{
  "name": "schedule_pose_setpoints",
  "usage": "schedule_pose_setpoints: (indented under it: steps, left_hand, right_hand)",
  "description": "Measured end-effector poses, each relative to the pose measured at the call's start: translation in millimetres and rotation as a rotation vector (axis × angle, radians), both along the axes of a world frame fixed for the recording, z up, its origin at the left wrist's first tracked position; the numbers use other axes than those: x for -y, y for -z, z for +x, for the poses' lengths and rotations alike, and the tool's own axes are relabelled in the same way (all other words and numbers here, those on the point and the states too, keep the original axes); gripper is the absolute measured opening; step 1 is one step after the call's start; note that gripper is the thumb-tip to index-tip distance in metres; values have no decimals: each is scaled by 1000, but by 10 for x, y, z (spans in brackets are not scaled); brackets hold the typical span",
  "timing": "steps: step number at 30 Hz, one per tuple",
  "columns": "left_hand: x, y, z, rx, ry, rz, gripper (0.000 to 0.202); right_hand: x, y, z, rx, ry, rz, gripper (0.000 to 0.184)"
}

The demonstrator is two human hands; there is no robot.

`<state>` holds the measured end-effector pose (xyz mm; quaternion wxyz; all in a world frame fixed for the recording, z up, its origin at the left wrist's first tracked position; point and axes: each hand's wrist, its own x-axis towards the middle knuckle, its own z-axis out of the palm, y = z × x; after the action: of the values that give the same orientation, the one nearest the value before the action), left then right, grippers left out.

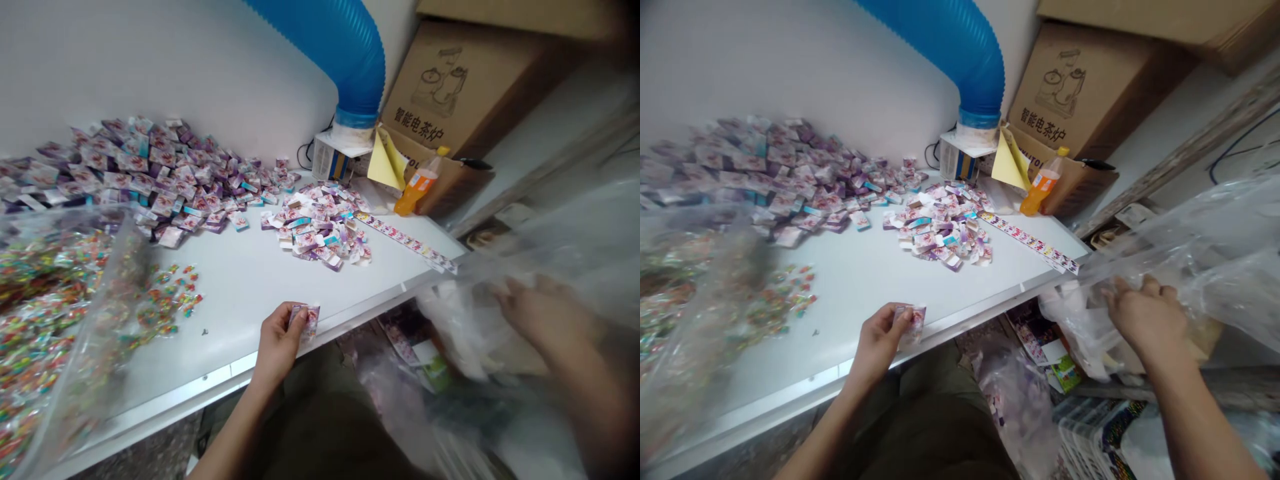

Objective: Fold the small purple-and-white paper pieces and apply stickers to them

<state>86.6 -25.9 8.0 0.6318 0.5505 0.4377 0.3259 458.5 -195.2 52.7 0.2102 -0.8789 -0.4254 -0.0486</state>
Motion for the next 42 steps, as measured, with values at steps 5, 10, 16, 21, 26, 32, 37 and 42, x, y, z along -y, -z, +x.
schedule_pose_setpoints:
  steps: [5, 10, 16, 21, 26, 32, 37, 42]
  left_hand:
    - [124, -133, 151, -39, 111, 169, 21]
    - [218, -222, 125, -112, 162, 291, 18]
    - [283, -94, 130, 3, -109, 143, 20]
    - [163, 22, 170, 314, -400, -199, 30]
    - [171, 34, 202, 382, -416, -221, 33]
    - [146, -6, 56, -103, -249, 208, 36]
    - [-62, -200, -130, -631, 426, 842, 18]
    - [-140, -275, -117, -658, 756, 624, 20]
  right_hand:
    - [-615, 81, -1190, -538, -386, 59, 31]
    - [-1075, 178, -1989, -713, -743, 113, 22]
    - [-1098, 441, -1832, -847, -259, 354, 27]
    - [-1002, 550, -2001, -1291, -353, 224, 32]
    - [-974, 569, -2228, -1285, -427, 143, 40]
    - [-1020, 454, -2122, -742, -755, 24, 31]
    - [-1041, 274, -2010, -144, -1000, -191, 23]
    - [-1052, 317, -2028, -227, -1140, -116, 21]
